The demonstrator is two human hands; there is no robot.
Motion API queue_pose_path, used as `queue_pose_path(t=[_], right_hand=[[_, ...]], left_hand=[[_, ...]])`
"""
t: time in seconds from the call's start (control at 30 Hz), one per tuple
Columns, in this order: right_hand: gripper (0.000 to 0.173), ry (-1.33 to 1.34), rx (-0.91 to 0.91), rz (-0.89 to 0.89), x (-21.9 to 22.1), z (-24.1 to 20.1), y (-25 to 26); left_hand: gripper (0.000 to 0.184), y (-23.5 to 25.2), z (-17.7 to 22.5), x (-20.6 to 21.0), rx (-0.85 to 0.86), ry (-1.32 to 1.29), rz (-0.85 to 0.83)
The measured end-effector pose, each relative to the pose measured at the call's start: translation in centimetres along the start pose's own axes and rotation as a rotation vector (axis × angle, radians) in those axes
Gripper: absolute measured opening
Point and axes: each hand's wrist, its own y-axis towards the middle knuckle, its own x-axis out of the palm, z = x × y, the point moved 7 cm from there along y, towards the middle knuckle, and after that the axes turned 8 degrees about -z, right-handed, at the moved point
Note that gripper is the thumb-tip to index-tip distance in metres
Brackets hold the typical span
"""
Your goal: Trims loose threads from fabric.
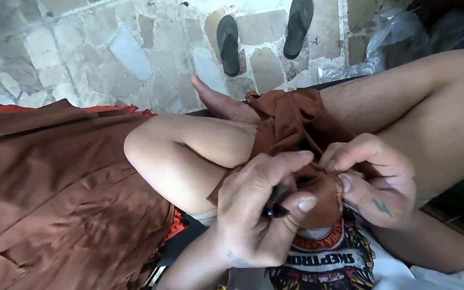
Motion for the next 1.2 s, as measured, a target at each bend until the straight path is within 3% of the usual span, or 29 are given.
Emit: queue_pose_path(t=[0.17, 0.37, 0.57, 0.67, 0.97, 1.2], right_hand=[[0.009, -0.01, 0.011, -0.005, 0.1, -0.1, -0.1], [0.009, -0.016, 0.033, 0.016, 0.0, 0.0, -0.1], [0.031, -0.194, -0.025, -0.022, 0.9, -0.7, -0.4], [0.02, -0.273, -0.012, -0.021, 1.0, -0.8, -0.2], [0.012, 0.057, 0.161, -0.045, 0.7, 1.1, 0.0], [0.014, 0.15, 0.221, -0.038, 0.7, 1.9, 0.1]], left_hand=[[0.018, 0.6, 0.3, 1.2, 0.088, 0.081, -0.036], [0.019, 0.8, 0.1, 1.1, 0.07, 0.032, -0.063], [0.017, 0.8, -0.1, 1.1, 0.077, -0.02, -0.025], [0.016, 1.1, -0.3, 1.2, 0.094, 0.002, -0.059], [0.012, 1.5, 0.1, 1.0, 0.2, 0.526, 0.084], [0.01, 2.0, -0.4, 0.0, 0.174, 0.574, 0.118]])
